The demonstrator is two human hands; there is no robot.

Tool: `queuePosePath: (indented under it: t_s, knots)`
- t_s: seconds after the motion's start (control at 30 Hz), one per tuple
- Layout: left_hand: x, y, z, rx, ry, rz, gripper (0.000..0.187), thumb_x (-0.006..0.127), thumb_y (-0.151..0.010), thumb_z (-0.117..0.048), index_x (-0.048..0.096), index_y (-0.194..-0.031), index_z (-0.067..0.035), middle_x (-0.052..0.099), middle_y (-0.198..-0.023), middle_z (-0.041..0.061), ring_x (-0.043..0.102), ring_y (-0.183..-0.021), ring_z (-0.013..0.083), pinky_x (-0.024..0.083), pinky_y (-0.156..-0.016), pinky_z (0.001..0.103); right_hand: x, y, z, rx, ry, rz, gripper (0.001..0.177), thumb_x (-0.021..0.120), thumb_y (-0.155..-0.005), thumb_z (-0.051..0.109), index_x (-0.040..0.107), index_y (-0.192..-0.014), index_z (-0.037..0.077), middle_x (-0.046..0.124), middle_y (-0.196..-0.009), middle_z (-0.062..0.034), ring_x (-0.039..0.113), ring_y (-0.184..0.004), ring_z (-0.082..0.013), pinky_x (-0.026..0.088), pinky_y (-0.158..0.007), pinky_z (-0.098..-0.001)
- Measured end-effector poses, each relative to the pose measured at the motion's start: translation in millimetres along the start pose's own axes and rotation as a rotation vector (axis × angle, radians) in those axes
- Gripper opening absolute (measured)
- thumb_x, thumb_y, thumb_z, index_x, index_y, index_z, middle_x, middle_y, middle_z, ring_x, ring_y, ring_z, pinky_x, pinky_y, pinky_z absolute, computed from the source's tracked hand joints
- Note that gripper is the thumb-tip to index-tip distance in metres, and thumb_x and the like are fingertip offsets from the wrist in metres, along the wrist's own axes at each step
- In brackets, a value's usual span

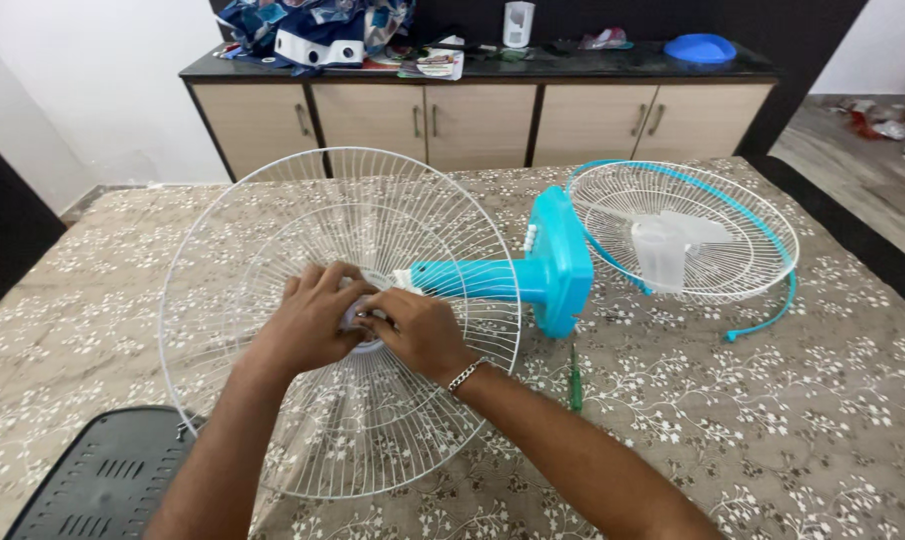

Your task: The person disassembles a table fan by removing the front grille, fan blades, and motor housing. They use a screwdriver to loosen screws and separate components, placing them on the bed.

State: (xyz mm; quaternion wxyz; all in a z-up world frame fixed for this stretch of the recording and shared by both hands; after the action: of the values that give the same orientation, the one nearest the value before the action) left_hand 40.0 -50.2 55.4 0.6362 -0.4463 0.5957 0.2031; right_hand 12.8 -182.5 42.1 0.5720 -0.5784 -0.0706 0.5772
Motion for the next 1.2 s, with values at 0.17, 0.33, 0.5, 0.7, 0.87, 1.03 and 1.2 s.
queuePosePath:
  t_s: [0.17,0.33,0.5,0.7,0.87,1.03,1.2]
  knots:
    - [17.8,-7.0,8.0,-0.164,-0.167,-0.085,0.062,0.092,-0.067,-0.035,0.063,-0.115,-0.008,0.054,-0.129,0.008,0.052,-0.121,0.0274,0.043,-0.108,0.045,3.8,1.9,0.1,-0.005,-0.005,0.016,0.015,0.073,-0.094,0.026,0.07,-0.105,0.017,0.073,-0.087,-0.0001,0.069,-0.068,-0.0162,0.054,-0.06,-0.0314]
    - [31.5,-7.0,10.0,-0.154,-0.279,-0.131,0.06,0.09,-0.072,-0.037,0.063,-0.116,-0.005,0.058,-0.124,0.011,0.055,-0.115,0.0265,0.047,-0.105,0.04,6.2,3.2,-2.7,-0.012,0.012,0.008,0.015,0.074,-0.094,0.027,0.069,-0.104,0.017,0.072,-0.086,0.0001,0.069,-0.069,-0.0153,0.053,-0.061,-0.0313]
    - [16.4,-0.2,-5.2,0.17,0.028,-0.138,0.054,0.088,-0.065,-0.03,0.072,-0.114,-0.014,0.068,-0.125,0.002,0.054,-0.123,0.0277,0.043,-0.106,0.047,10.1,4.7,-5.4,-0.005,0.008,0.029,0.013,0.071,-0.097,0.026,0.067,-0.102,0.015,0.072,-0.086,0.0002,0.069,-0.07,-0.0145,0.054,-0.062,-0.0305]
    - [8.8,0.0,-0.4,0.062,0.078,0.052,0.053,0.088,-0.068,-0.028,0.074,-0.118,-0.016,0.071,-0.124,-0.002,0.052,-0.128,0.0256,0.043,-0.109,0.046,9.0,5.7,-3.1,-0.015,-0.022,0.018,0.014,0.069,-0.098,0.03,0.067,-0.102,0.017,0.072,-0.088,0.0004,0.07,-0.071,-0.0145,0.054,-0.062,-0.0306]
    - [7.2,1.3,-2.0,-0.026,-0.08,-0.014,0.048,0.09,-0.067,-0.037,0.077,-0.11,-0.019,0.068,-0.111,-0.001,0.057,-0.114,0.0209,0.047,-0.106,0.04,11.0,5.5,-4.5,0.01,-0.002,0.045,0.014,0.07,-0.097,0.03,0.067,-0.101,0.017,0.072,-0.087,0.0003,0.069,-0.07,-0.0153,0.054,-0.061,-0.0318]
    - [2.5,3.2,-5.0,-0.031,-0.202,-0.219,0.053,0.092,-0.062,-0.042,0.075,-0.105,-0.015,0.064,-0.104,0.003,0.059,-0.102,0.0233,0.05,-0.095,0.043,8.6,3.7,-2.8,0.005,0.009,0.017,0.013,0.071,-0.096,0.027,0.068,-0.104,0.017,0.071,-0.087,0.0006,0.069,-0.07,-0.0156,0.054,-0.062,-0.0318]
    - [20.1,-2.2,3.4,-0.228,-0.291,-0.13,0.047,0.085,-0.08,-0.038,0.065,-0.112,-0.011,0.062,-0.114,0.006,0.06,-0.108,0.0228,0.051,-0.098,0.041,7.8,1.8,-3.0,0.023,-0.003,0.03,0.012,0.072,-0.095,0.022,0.069,-0.105,0.016,0.072,-0.089,0.0003,0.07,-0.068,-0.0155,0.054,-0.06,-0.0309]
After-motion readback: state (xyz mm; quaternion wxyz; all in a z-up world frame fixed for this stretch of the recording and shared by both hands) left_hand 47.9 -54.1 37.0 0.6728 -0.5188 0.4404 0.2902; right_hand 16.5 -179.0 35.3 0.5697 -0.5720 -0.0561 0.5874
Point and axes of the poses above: each hand's wrist, its own y-axis away from the middle knuckle, its own x-axis out of the palm, z = x × y, the point moved 7 cm from there along -y, towards the middle knuckle
